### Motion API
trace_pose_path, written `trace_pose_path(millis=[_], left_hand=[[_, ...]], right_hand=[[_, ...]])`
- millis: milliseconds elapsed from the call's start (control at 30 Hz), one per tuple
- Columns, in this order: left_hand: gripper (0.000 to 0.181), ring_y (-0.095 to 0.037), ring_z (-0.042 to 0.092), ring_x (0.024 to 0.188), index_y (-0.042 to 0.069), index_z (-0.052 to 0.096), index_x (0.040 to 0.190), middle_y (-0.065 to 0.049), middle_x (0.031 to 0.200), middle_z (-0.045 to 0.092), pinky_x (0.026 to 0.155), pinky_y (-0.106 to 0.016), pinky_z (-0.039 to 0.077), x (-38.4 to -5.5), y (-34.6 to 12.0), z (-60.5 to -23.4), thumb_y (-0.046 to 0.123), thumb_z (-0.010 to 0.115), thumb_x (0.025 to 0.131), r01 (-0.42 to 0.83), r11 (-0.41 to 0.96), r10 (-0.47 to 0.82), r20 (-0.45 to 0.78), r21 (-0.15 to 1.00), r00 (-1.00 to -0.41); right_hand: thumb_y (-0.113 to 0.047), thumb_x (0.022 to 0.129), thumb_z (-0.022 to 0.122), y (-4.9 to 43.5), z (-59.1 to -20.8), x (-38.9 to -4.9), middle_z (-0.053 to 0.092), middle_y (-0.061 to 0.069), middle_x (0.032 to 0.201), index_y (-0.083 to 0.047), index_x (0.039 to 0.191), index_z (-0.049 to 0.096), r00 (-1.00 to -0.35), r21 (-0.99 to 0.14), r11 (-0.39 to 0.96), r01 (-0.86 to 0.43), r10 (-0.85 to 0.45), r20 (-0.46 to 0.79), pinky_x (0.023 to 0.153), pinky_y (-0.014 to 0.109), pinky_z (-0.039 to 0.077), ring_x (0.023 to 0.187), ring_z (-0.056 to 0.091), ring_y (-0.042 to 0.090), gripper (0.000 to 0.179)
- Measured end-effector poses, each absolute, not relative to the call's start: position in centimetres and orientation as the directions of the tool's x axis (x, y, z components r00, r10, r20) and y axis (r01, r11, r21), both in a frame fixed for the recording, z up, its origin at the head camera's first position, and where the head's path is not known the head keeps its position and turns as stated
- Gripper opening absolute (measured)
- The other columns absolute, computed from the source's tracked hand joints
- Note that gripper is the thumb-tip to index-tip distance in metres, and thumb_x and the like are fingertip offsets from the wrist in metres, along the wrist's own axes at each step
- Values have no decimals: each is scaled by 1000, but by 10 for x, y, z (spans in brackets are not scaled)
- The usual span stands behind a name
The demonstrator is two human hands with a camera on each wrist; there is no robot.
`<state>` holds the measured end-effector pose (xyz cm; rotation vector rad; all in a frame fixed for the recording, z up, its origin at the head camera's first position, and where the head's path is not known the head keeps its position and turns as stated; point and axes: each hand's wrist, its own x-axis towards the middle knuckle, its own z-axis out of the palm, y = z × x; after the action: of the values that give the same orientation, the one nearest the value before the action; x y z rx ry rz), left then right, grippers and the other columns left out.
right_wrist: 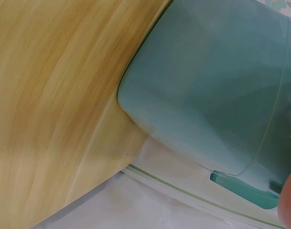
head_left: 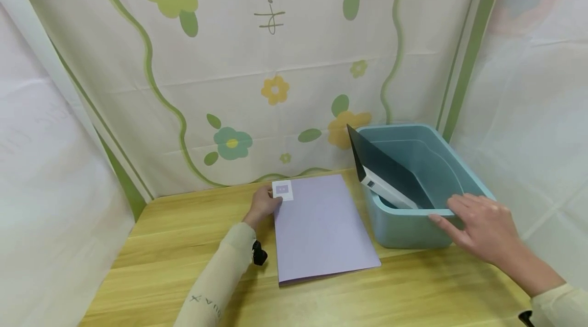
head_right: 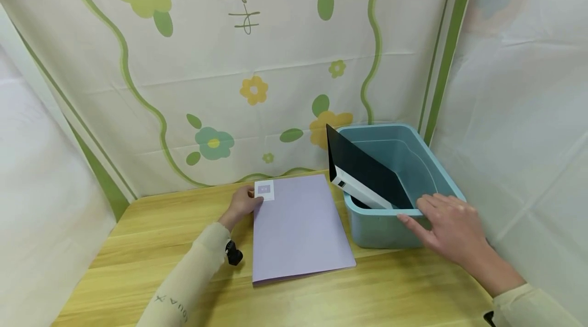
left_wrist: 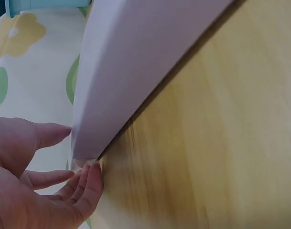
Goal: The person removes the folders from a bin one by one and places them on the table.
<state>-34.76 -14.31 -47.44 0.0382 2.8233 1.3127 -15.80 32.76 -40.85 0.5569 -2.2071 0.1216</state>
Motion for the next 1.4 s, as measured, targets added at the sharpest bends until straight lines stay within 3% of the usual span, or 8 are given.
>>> trace_pose_path(millis=[133, 300, 500, 600, 833, 1133, 1400], left_hand=[[37, -21, 54, 73, -11, 61, 122, -13, 89, 59, 57, -27, 46, -345, -144, -473, 6, 70, 91, 36, 664, 45, 8, 747, -999], [39, -22, 54, 69, -10, 60, 127, -13, 86, 58, 56, -28, 45, -343, -146, -471, 4, 70, 92, 47, 676, 59, 10, 735, -998], [44, -32, 62, 93, -11, 58, 131, -24, 108, 64, 76, -42, 56, -341, -148, -471, 6, 71, 92, 93, 721, 94, 36, 687, -995], [45, -36, 62, 104, -11, 57, 133, -27, 117, 64, 87, -48, 56, -339, -148, -471, 7, 70, 93, 121, 731, 112, 57, 672, -992], [42, -41, 63, 110, -11, 57, 131, -28, 120, 65, 93, -53, 54, -331, -145, -464, 7, 65, 94, 202, 738, 168, 115, 644, -979], [40, -31, 66, 92, -6, 58, 132, -24, 119, 64, 84, -46, 56, -324, -136, -458, 11, 65, 96, 282, 698, 211, 188, 658, -959], [40, -29, 66, 91, -4, 58, 134, -24, 123, 63, 82, -44, 56, -313, -130, -451, 11, 64, 97, 278, 657, 209, 185, 701, -960]], right_hand=[[-74, 98, 40, 326, -407, -157, 23, -17, 66, -21, 71, 41, -545, 100, 895, -434, -350, 762, 48, 20, 11, 57, 20, 1, 59], [-73, 98, 41, 326, -405, -156, 23, -17, 66, -21, 71, 40, -549, 99, 896, -432, -349, 760, 48, 20, 11, 57, 20, 1, 59], [-74, 98, 43, 326, -407, -156, 23, -17, 66, -22, 71, 40, -557, 99, 898, -429, -349, 754, 48, 21, 11, 57, 19, 1, 58], [-74, 97, 43, 327, -408, -157, 22, -17, 67, -22, 71, 39, -558, 97, 897, -430, -349, 753, 48, 21, 11, 57, 19, 1, 58], [-74, 97, 42, 328, -410, -158, 22, -17, 67, -22, 71, 39, -568, 93, 900, -426, -346, 747, 48, 21, 11, 57, 19, 1, 58], [-74, 98, 40, 327, -409, -161, 23, -17, 66, -21, 70, 40, -540, 105, 894, -436, -353, 764, 48, 21, 10, 56, 20, 1, 60], [-74, 98, 40, 326, -409, -161, 24, -17, 65, -20, 69, 40, -527, 107, 890, -443, -355, 772, 48, 20, 10, 56, 21, 1, 61]])
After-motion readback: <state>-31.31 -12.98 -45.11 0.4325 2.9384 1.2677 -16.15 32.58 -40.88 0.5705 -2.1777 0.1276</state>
